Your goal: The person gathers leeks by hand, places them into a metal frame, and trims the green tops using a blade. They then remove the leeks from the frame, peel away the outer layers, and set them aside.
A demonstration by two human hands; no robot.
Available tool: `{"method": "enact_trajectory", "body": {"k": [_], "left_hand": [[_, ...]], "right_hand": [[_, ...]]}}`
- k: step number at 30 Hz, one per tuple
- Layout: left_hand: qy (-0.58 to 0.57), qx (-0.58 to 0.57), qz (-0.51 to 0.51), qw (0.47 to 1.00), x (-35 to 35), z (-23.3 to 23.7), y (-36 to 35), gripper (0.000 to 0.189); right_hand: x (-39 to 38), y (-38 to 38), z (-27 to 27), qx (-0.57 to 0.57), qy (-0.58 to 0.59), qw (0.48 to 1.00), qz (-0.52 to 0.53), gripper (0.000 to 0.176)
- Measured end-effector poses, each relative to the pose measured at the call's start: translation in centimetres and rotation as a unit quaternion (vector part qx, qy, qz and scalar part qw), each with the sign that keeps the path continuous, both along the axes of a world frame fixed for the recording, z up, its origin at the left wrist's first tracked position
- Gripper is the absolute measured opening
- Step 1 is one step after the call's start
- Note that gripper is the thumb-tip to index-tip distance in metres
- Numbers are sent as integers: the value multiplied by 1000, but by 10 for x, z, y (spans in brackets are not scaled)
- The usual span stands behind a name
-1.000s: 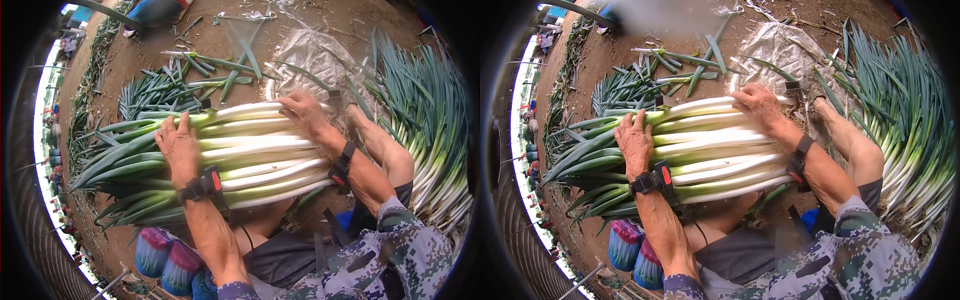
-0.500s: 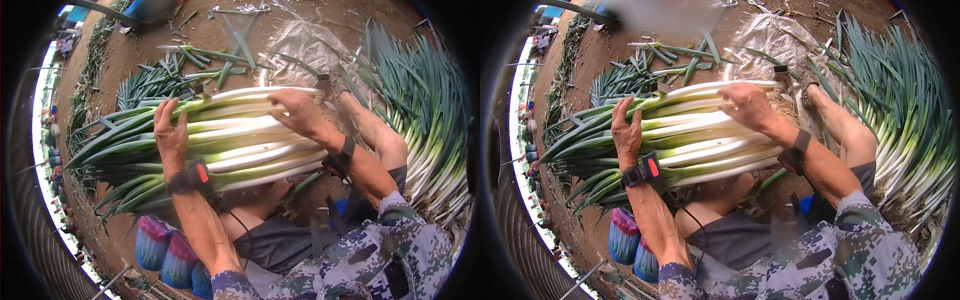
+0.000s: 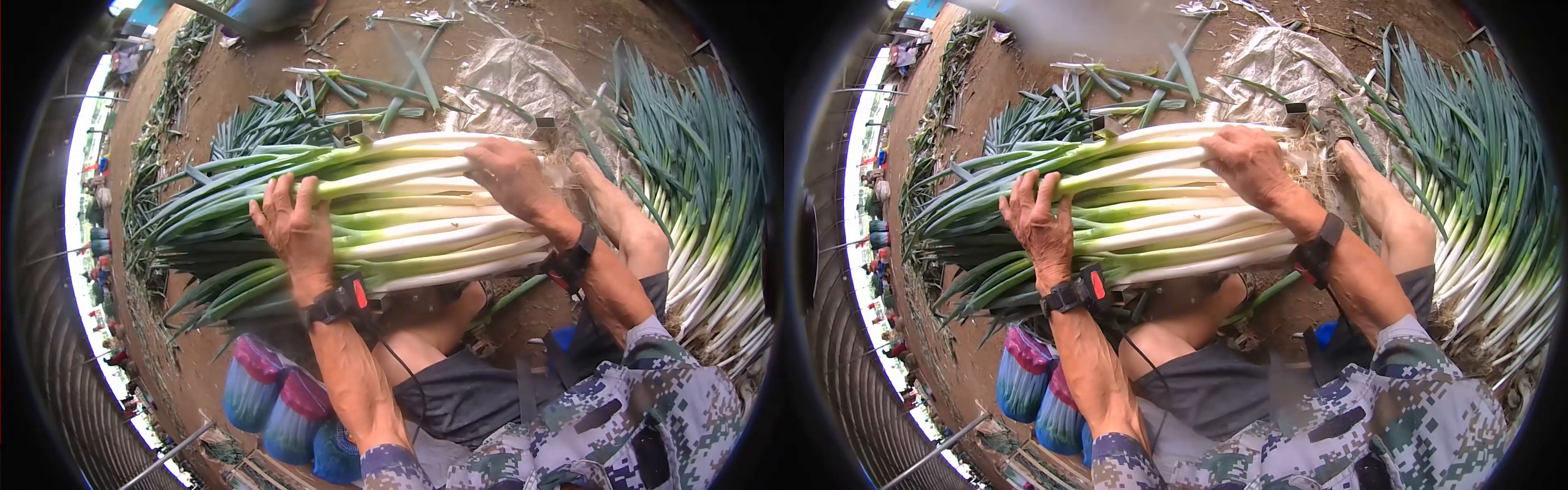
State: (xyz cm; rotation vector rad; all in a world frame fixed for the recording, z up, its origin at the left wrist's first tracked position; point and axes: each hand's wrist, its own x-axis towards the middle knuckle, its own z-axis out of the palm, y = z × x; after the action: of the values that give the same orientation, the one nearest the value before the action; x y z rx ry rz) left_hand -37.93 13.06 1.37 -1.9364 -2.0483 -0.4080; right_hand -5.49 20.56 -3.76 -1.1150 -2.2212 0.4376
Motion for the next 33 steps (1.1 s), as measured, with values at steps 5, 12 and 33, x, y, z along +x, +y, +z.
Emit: {"method": "enact_trajectory", "body": {"k": [5, 12, 33], "left_hand": [[0, -13, -26, 1000, 4, -3, 33, 44], [-10, -59, 23, 998, 12, -40, 63, 50], [-285, -14, -44, 957, -8, 4, 65, 57]], "right_hand": [[8, 20, -9, -18, -29, 999, -23, 30], [10, 31, -65, -29, -55, 994, -86, 34], [7, 40, -62, 21, -57, 995, -80, 36]]}}
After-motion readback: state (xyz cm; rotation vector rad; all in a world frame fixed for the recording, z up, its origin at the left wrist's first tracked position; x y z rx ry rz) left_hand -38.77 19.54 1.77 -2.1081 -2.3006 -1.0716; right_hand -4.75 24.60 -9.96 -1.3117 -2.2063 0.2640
